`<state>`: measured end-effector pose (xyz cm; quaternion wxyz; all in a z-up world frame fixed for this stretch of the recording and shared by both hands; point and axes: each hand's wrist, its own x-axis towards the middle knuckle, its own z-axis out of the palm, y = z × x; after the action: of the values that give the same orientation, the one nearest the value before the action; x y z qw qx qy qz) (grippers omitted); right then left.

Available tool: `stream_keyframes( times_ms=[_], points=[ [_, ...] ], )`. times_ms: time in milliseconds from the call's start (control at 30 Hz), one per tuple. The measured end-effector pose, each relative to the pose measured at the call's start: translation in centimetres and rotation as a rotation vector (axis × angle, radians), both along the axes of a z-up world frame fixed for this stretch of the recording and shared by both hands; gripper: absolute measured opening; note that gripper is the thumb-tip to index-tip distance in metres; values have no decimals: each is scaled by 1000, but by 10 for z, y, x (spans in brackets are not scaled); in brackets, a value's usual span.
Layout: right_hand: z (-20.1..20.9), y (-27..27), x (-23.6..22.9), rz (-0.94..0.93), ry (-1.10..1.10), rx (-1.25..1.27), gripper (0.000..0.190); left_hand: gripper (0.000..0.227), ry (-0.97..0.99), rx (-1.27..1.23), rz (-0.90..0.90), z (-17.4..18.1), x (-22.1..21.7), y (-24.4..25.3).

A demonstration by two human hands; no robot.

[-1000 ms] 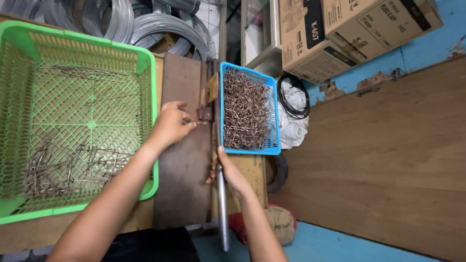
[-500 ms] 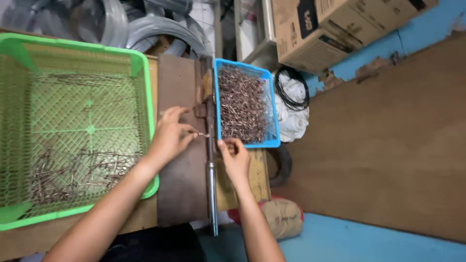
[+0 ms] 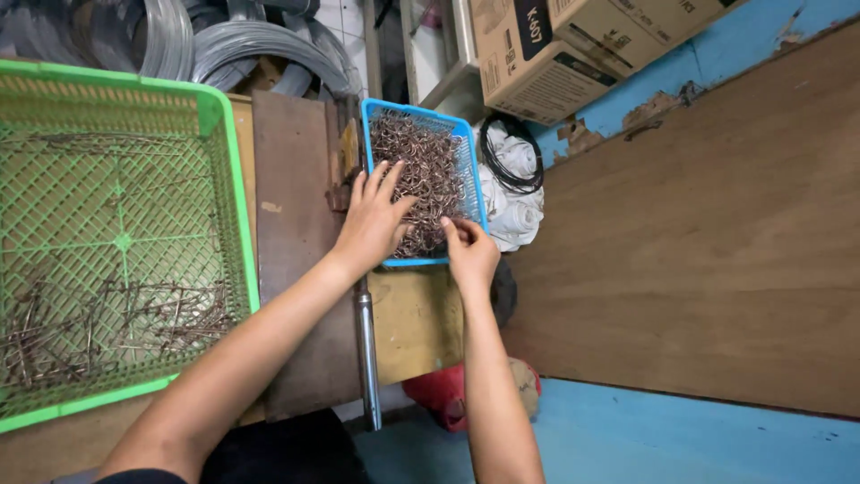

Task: The person repeatedly picks short metal wires from a green basket, places them into a manual bending tool, and uses a lever to bend them. The finished bent wires are dropped into a blue basket. The process is repeated continuously throughout the clip.

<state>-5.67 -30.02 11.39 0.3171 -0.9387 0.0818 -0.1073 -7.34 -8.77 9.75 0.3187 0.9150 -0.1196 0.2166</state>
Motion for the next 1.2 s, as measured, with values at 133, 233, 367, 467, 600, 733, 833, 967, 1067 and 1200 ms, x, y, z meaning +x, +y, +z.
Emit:
stream_keyframes(
  times_ms=[133,233,367,467,600,733,833,967,1067,1200],
  points=[
    [-11,-14,-5,-8,3,-47,23,40,27,-58,-56,-26,-23,18],
    [-29,-3,-7,111,-30,-51,20,12,-45,-81,-2,-55,-48,44],
    [-61,46,-12,219,-71,-2,16,12,95,-361,-47,-37,-109,93],
    [-52,116,-37,444,-136,57,14,13,172,-439,51,-20,-159,142],
    [-49,217,-68,795,-197,144,6,16,331,-161,370,-53,-199,224],
    [-72,289,-91,1035,-216,123,6,14,522,74,591,-106,-226,281],
    [-87,323,-109,1107,-36,-97,13,26,609,43,635,-130,-224,301],
    [-126,340,-120,1100,98,-377,27,18,683,-410,711,-66,-226,284],
    [-129,345,-124,1085,114,-349,23,21,674,-431,691,-111,-216,291],
    [-133,354,-124,1096,104,-292,31,21,660,57,620,-145,-210,291]
  ],
)
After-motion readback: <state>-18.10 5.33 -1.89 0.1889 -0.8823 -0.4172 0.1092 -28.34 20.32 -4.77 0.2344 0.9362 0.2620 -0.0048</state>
